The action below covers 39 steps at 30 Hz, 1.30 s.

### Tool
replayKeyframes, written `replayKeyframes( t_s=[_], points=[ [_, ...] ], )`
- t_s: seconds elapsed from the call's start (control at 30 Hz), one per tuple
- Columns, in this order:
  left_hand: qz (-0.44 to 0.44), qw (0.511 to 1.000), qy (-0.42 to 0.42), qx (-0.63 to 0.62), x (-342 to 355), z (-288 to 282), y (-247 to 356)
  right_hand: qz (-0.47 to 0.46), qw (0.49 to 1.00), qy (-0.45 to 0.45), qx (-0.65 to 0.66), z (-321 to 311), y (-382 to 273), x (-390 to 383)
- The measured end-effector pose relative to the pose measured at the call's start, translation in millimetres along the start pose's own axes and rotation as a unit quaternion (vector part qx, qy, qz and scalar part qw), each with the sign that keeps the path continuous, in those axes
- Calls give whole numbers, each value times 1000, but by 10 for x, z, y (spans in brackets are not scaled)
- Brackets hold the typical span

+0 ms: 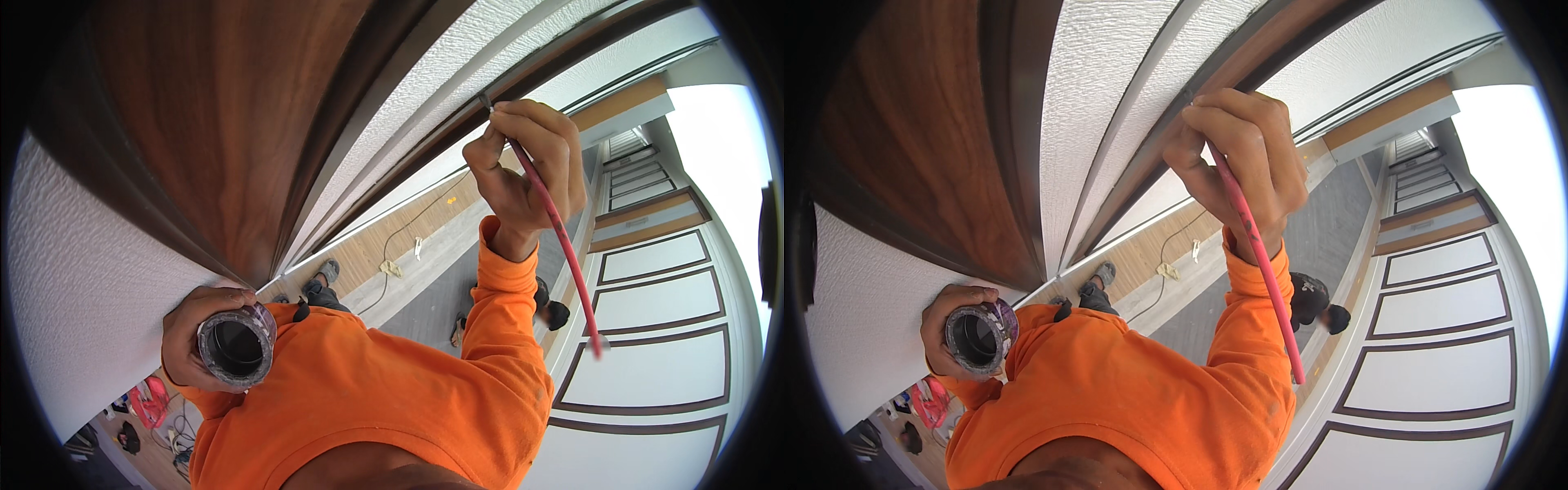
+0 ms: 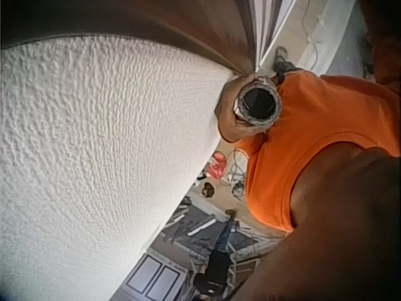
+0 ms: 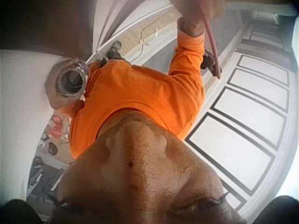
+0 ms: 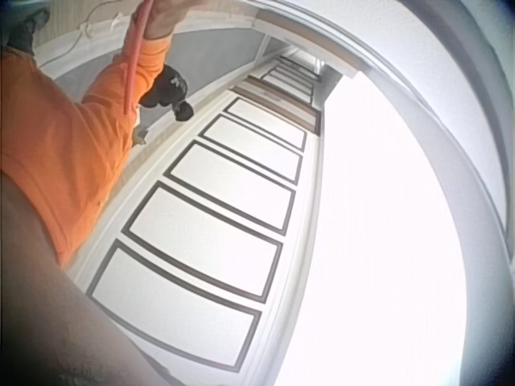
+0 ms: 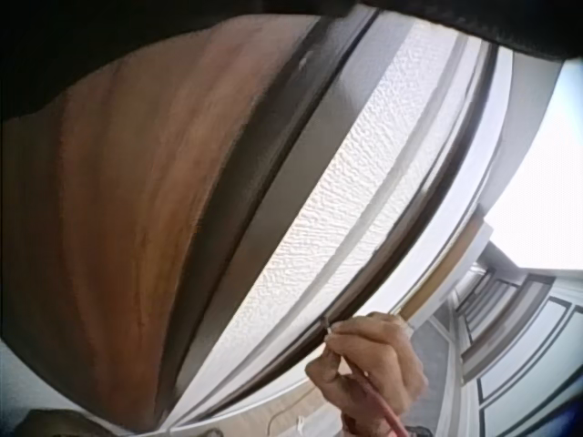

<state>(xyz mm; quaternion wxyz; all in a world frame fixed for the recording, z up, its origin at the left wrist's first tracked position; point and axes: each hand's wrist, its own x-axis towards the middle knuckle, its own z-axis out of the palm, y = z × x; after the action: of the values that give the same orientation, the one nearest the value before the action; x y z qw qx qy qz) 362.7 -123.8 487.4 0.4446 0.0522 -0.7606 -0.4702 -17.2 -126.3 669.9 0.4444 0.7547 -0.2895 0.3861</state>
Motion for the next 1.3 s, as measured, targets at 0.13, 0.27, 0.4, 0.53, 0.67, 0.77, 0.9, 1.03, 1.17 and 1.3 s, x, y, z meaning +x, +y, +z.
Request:
replayKeyframes(
  t_s=[0.13,0.27,0.4,0.53,0.67,0.77,0.9,1.03,1.17,1.3],
  points=[
    [-4,1000,3,3,-42,17,20,-2,1000,15,-3,-37,-13,41],
    [-26,1000,5,2,4,60,33,20,1000,8,-8,-80,-25,36],
    [-59,998,-8,6,-79,26,106,74,994,78,26,-171,-60,-24],
    [-67,998,1,8,-46,103,169,140,952,232,146,-448,28,-111],
    [-147,988,22,-47,58,161,270,183,911,283,235,-601,47,-104],
    [-140,989,22,-33,76,191,306,220,885,294,286,-641,-43,-117],
    [-142,988,50,-43,46,227,344,257,869,267,328,-575,-172,-130],
    [-131,988,67,-55,53,323,376,303,811,259,429,-559,-338,-220],
    [-108,992,19,-61,257,353,497,330,752,194,536,-578,-444,-206],
    [-104,994,8,-45,382,320,636,349,690,88,628,-587,-629,-4]
  ],
)
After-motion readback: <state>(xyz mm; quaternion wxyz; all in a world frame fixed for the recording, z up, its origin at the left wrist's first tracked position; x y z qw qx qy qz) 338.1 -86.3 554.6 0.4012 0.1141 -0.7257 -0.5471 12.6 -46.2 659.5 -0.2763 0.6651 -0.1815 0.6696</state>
